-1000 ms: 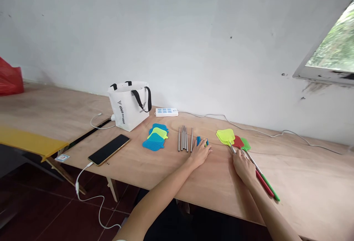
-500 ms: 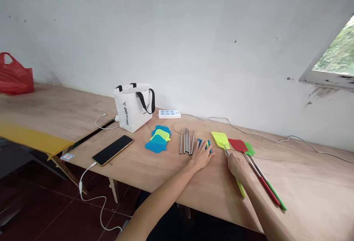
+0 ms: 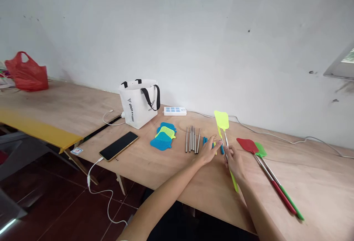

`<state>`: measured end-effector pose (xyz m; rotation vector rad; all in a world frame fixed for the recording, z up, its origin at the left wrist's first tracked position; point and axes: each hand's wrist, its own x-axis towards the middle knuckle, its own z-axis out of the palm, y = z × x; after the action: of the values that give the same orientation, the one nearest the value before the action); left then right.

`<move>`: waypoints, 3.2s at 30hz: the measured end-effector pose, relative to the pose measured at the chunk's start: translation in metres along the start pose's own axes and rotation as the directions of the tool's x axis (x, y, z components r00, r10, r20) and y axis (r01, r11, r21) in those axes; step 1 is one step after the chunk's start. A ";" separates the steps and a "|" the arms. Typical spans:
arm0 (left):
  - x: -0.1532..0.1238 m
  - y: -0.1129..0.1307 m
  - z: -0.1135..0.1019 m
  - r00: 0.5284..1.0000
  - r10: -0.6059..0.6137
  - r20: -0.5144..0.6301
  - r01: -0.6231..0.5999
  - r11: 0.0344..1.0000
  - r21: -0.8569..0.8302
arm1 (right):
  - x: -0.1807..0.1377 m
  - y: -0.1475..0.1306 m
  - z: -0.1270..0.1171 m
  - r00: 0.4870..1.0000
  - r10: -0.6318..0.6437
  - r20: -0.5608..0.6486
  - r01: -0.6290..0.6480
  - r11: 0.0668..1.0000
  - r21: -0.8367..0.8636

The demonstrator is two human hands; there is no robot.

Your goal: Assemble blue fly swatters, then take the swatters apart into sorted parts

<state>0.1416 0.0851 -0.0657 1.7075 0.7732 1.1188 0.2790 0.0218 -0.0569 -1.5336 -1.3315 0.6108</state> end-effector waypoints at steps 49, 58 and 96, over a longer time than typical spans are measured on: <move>0.005 0.045 -0.104 0.891 -0.239 -0.385 0.202 0.970 -0.136 | -0.025 -0.057 0.028 0.933 -0.068 0.353 0.122 0.984 -0.133; 0.014 0.042 -0.117 0.939 0.058 -0.338 0.108 0.886 0.451 | -0.050 -0.061 0.064 0.926 -0.153 0.345 0.236 0.948 -0.213; -0.047 0.043 -0.160 0.988 0.009 -0.154 0.036 0.956 0.291 | -0.042 -0.103 0.042 0.908 0.011 0.420 -0.176 0.917 0.358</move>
<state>-0.0231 0.0856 -0.0165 1.8701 1.0920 1.1825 0.1855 -0.0115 0.0090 -1.1816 -1.3400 1.2393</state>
